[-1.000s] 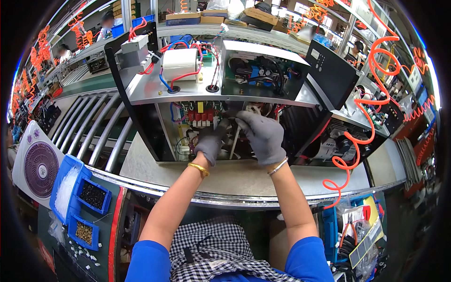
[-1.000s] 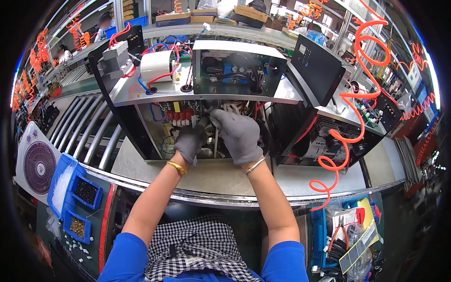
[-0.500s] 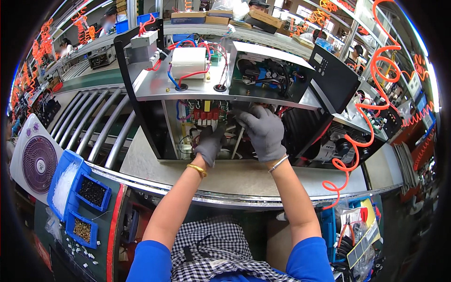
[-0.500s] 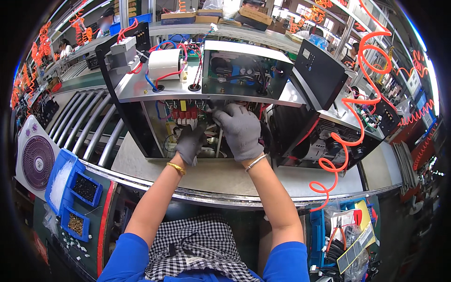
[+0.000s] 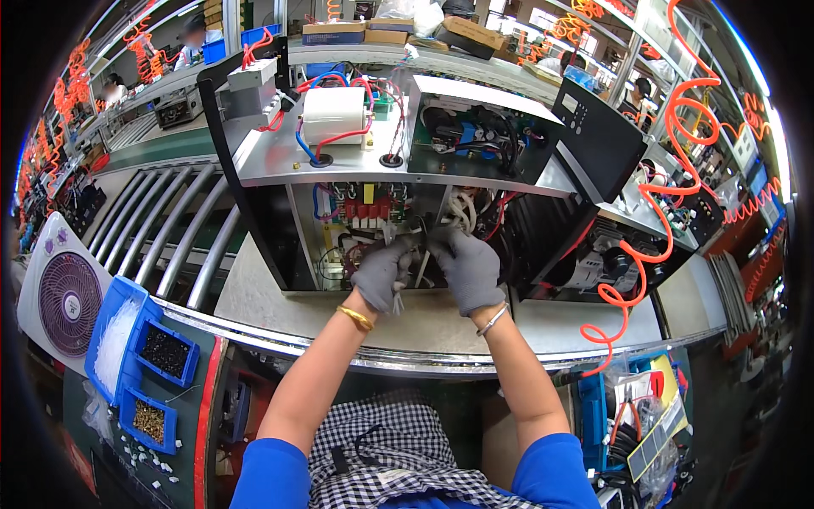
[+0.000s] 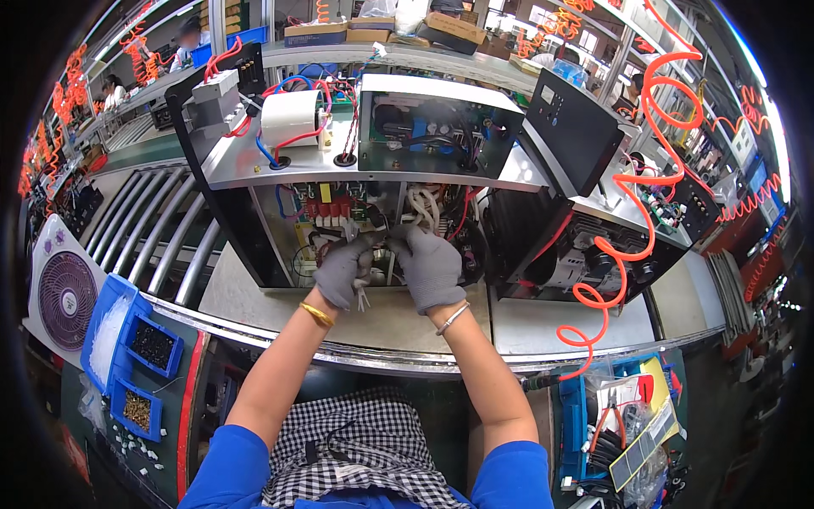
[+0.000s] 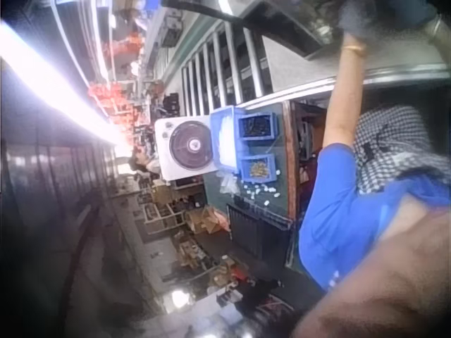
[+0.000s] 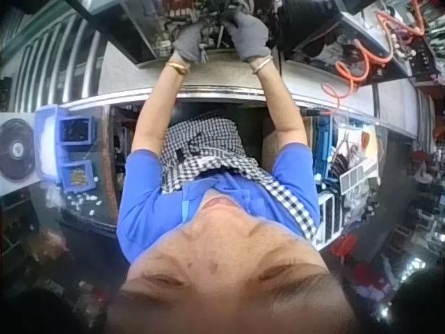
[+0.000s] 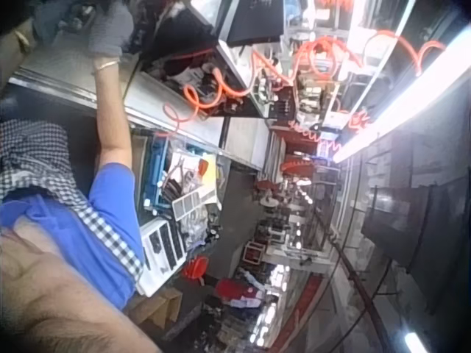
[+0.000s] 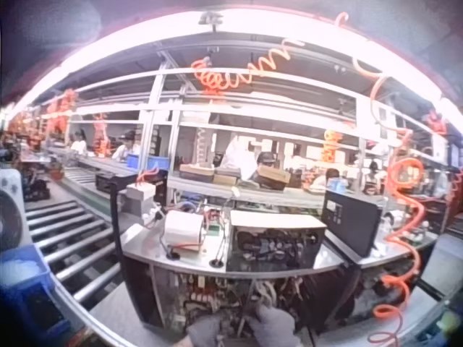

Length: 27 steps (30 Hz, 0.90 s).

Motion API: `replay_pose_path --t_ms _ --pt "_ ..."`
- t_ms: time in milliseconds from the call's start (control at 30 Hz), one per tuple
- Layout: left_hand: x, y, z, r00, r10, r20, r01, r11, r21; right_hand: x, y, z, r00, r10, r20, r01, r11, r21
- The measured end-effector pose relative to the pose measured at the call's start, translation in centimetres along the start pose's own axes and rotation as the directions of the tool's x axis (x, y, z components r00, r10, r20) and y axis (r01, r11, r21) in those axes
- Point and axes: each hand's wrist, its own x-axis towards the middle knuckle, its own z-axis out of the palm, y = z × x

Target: The person assembles an electronic device on a factory assembly line. They connect internal wires, secure components, and attach a black front panel to a silver metal casing using a pneumatic screwdriver. The person works on a single unit, manipulating wires and fasteners to complete the assembly.

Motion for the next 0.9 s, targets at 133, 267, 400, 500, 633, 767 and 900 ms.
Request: replay_pose_path --t_ms 133,267,400,500,633,767,900 --pt "0.3 0.9 -0.2 0.993 -0.059 0.102 0.073 0.989 -0.132 -0.3 -0.3 -0.4 0.993 0.099 0.065 -0.110 0.973 0.201" --pt "1.0 -0.1 -0.2 0.995 -0.035 0.090 0.052 0.979 -0.197 -0.5 -0.6 -0.4 0.993 0.106 0.054 -0.116 0.964 0.241" --pt "1.2 -0.6 -0.1 0.989 -0.028 0.143 0.058 0.976 -0.211 -0.5 -0.8 0.2 0.999 0.029 -0.038 -0.024 0.994 0.107" --pt "1.3 -0.8 -0.2 0.988 -0.018 0.155 0.055 0.970 -0.237 -0.3 -1.0 0.5 0.998 0.046 -0.046 -0.042 0.996 0.078" --pt "1.2 -0.7 -0.2 0.988 -0.029 0.152 0.063 0.973 -0.222 -0.3 -0.5 0.9 0.996 0.009 -0.088 -0.004 0.998 0.061" --pt "0.9 -0.4 -0.1 0.989 -0.065 0.136 0.092 0.974 -0.205 0.1 -0.4 0.9 0.995 -0.041 -0.088 0.043 0.999 0.020" --pt "0.4 -0.2 -1.2 0.984 -0.083 0.158 0.101 0.989 -0.105 0.1 -1.0 0.2 0.999 -0.040 -0.017 0.040 0.999 -0.026"
